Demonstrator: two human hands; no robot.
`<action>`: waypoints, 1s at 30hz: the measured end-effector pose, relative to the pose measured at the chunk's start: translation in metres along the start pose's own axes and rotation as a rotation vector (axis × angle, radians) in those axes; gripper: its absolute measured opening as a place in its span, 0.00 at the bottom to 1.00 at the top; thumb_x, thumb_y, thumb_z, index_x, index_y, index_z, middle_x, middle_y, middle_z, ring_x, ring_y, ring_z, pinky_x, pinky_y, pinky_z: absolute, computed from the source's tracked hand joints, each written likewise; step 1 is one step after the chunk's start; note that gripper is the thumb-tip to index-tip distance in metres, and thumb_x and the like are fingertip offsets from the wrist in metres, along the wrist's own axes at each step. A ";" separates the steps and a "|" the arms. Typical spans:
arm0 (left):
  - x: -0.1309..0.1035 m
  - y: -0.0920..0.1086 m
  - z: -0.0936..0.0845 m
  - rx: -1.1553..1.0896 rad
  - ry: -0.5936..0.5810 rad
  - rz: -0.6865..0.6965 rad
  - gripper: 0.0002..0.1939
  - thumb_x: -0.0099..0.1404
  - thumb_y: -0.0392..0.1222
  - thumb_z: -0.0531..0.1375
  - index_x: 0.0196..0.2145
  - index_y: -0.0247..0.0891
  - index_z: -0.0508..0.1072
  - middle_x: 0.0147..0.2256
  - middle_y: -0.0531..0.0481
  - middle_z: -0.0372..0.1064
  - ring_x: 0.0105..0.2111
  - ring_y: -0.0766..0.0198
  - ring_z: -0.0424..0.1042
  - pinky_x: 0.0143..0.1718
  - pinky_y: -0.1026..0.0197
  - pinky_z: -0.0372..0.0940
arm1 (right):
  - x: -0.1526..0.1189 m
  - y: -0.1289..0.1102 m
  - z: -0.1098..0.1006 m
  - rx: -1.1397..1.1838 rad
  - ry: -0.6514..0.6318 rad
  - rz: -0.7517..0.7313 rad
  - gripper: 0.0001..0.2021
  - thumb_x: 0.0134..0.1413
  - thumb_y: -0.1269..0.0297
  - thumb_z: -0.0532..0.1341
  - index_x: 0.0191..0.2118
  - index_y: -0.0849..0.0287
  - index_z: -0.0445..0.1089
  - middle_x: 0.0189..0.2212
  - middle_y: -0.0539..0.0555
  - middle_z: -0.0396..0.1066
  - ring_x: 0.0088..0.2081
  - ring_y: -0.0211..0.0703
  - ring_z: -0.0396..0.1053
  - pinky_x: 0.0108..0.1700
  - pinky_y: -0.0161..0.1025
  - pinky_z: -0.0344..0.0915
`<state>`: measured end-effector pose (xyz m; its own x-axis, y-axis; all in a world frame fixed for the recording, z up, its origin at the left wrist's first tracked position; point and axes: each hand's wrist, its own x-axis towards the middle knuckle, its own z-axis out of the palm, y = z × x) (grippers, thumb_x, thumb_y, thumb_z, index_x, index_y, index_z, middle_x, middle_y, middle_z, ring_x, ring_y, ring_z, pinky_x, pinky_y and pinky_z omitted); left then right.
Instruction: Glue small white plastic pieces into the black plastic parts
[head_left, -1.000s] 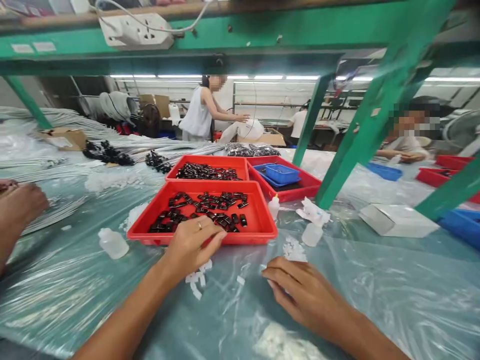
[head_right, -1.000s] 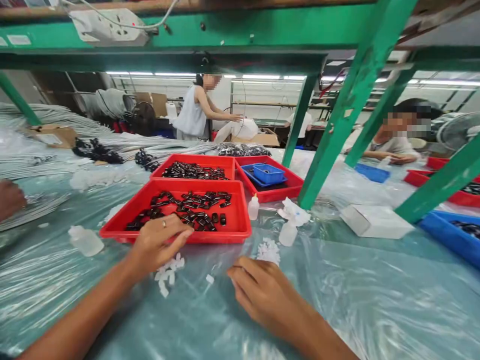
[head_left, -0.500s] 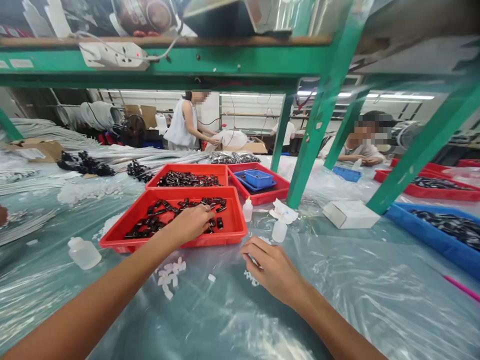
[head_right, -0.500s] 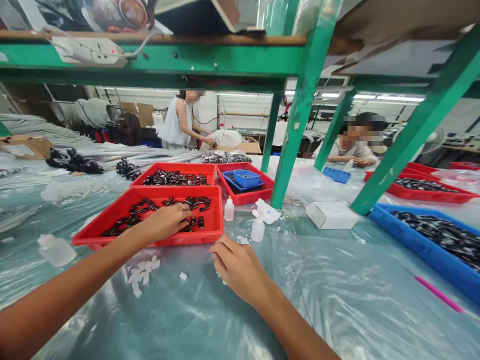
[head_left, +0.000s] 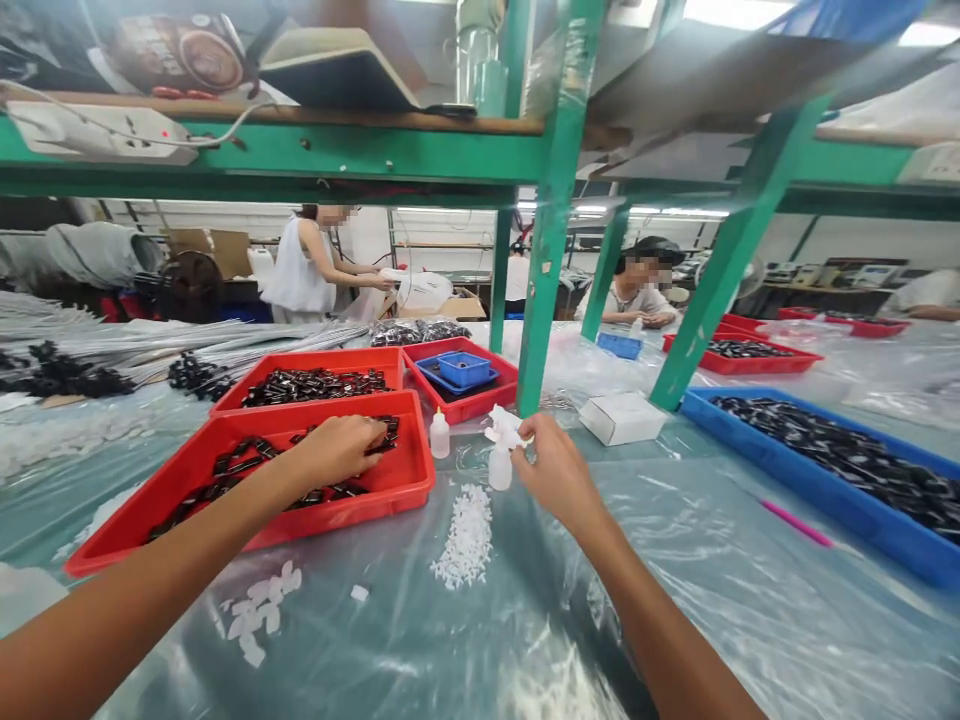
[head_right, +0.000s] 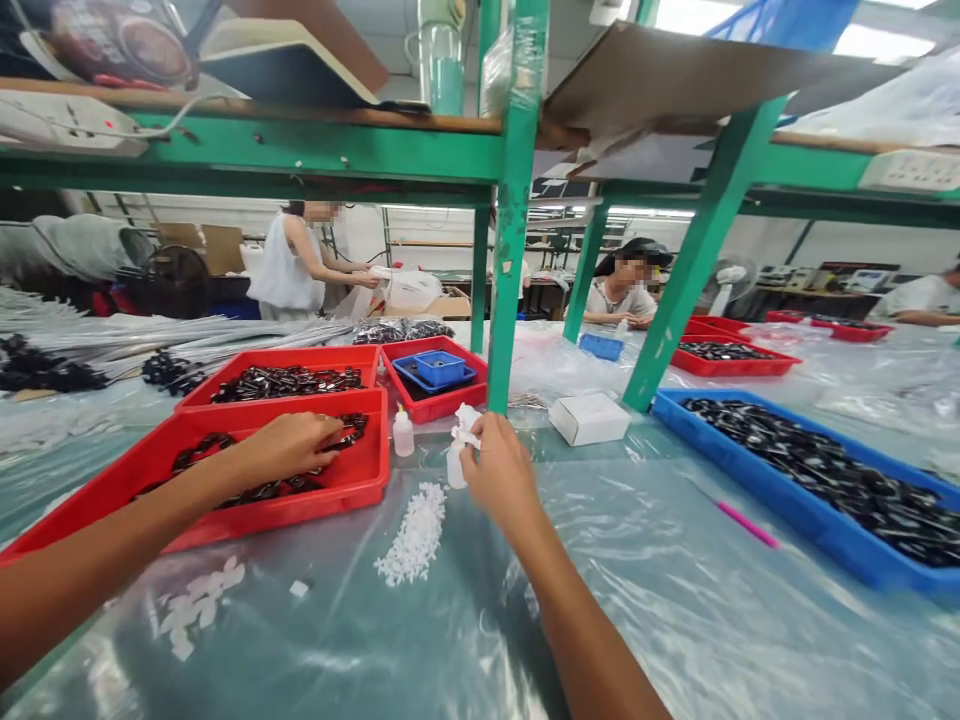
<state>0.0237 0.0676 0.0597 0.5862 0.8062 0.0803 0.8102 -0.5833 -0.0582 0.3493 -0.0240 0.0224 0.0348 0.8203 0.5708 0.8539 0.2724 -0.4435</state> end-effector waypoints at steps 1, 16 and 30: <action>-0.008 0.001 -0.001 -0.030 0.044 -0.013 0.12 0.77 0.48 0.66 0.46 0.35 0.78 0.41 0.49 0.78 0.39 0.59 0.79 0.44 0.51 0.77 | 0.000 0.005 0.001 -0.012 -0.040 0.051 0.09 0.57 0.69 0.64 0.44 0.55 0.68 0.44 0.60 0.77 0.48 0.57 0.77 0.47 0.47 0.70; -0.110 0.055 0.057 -0.631 0.565 0.060 0.08 0.78 0.43 0.56 0.47 0.45 0.76 0.37 0.50 0.77 0.34 0.59 0.79 0.34 0.63 0.74 | -0.020 -0.049 0.001 0.434 -0.356 0.091 0.17 0.68 0.57 0.63 0.59 0.52 0.70 0.49 0.57 0.79 0.46 0.50 0.80 0.40 0.43 0.79; -0.113 0.061 0.049 -1.033 0.291 -0.010 0.14 0.77 0.45 0.57 0.31 0.45 0.66 0.25 0.57 0.67 0.23 0.66 0.68 0.22 0.67 0.62 | -0.047 -0.080 -0.002 0.655 -0.458 0.017 0.08 0.69 0.57 0.66 0.51 0.44 0.73 0.40 0.50 0.78 0.37 0.43 0.77 0.37 0.36 0.74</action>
<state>0.0074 -0.0543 -0.0012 0.4468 0.8363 0.3177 0.3426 -0.4880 0.8028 0.2798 -0.0856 0.0321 -0.2933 0.9133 0.2827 0.3711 0.3813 -0.8467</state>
